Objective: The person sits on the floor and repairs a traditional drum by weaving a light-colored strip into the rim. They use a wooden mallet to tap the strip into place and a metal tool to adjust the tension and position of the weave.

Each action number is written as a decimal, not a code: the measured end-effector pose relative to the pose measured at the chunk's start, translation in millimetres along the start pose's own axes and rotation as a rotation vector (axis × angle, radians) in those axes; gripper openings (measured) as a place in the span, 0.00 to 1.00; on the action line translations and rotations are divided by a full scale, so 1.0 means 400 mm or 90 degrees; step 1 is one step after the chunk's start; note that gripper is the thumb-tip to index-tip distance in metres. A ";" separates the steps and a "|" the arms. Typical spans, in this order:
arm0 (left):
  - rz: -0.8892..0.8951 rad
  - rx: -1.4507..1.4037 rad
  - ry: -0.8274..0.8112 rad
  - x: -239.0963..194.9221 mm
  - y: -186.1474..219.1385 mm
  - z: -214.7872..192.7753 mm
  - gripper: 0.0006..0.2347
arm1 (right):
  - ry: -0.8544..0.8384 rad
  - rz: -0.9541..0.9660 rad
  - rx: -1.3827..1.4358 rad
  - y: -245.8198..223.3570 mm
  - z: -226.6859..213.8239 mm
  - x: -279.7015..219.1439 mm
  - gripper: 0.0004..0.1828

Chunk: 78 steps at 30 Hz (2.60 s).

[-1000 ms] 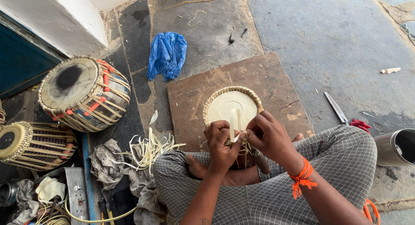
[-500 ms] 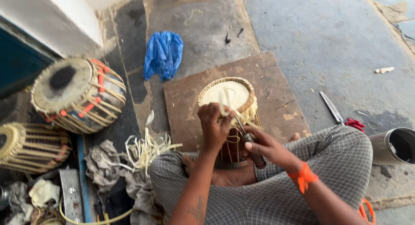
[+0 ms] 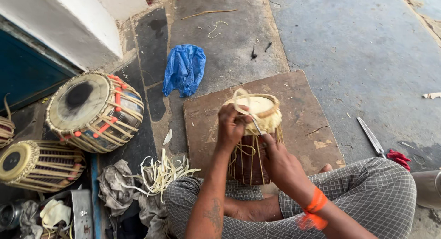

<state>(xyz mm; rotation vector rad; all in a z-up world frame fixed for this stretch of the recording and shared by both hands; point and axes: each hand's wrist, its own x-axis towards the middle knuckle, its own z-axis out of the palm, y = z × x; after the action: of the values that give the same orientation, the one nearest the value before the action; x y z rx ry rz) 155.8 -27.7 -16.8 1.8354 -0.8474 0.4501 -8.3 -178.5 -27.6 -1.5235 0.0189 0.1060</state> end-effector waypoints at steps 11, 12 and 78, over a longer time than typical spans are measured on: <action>0.044 0.023 -0.045 0.009 0.077 0.057 0.06 | 0.099 0.164 -0.256 -0.051 -0.036 -0.100 0.40; 0.045 0.028 -0.044 0.013 0.081 0.062 0.06 | 0.109 0.129 -0.289 -0.056 -0.037 -0.097 0.40; -0.016 0.011 -0.156 -0.127 0.276 -0.053 0.06 | 0.251 -0.074 -0.430 -0.123 -0.014 -0.112 0.16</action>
<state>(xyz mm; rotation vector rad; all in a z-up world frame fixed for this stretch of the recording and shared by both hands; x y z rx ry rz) 42.4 -16.3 30.3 1.9409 -0.9857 0.2201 -48.6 -188.9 24.8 -2.1950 0.2272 -0.3136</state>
